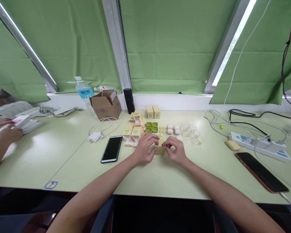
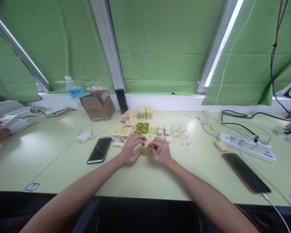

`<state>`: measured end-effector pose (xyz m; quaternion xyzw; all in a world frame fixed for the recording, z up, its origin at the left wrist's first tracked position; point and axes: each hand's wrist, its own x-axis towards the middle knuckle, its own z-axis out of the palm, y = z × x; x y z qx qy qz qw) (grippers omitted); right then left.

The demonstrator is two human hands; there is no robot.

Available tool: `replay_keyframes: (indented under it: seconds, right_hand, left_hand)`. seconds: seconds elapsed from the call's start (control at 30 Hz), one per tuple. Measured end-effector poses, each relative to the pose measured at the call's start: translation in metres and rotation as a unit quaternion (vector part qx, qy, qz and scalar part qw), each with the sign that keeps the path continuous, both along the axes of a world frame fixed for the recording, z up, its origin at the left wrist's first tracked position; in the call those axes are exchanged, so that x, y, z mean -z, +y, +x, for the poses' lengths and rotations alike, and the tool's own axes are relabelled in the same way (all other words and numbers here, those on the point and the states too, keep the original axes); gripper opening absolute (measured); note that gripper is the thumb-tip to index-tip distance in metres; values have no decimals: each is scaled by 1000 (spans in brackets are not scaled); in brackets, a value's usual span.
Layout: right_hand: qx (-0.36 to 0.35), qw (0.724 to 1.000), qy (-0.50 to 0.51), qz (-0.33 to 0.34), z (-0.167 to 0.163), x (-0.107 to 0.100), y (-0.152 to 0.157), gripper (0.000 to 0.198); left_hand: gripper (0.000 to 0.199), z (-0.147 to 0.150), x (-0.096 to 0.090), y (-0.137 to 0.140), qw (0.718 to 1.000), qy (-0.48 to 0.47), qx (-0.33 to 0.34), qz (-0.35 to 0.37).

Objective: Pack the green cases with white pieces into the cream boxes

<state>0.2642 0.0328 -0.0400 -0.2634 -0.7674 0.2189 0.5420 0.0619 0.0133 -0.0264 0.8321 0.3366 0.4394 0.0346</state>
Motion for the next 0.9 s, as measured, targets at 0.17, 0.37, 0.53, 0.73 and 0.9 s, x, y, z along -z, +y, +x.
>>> replay_keyframes:
  seconds: [0.17,0.37,0.53,0.73,0.9]
  right_hand:
    - [-1,1000,-7,14,2,-3,-2,15]
    - [17,998,-30,45,5,-7,-6,24]
    - [16,996,-68,56,4,-3,-5,35]
    - [37,996,-76,26,4,-2,-4,39]
    - [10,998,-27,50,5,-4,-9,30]
  left_hand:
    - [12,1,-1,0,1000,0,0,22]
    - [11,0,-2,0,997,-11,-44,56]
    - [15,0,0,2,994,27,-40,94]
    - [17,1,1,2,996,3,-35,80]
    - [26,2,1,3,993,-18,-114,38]
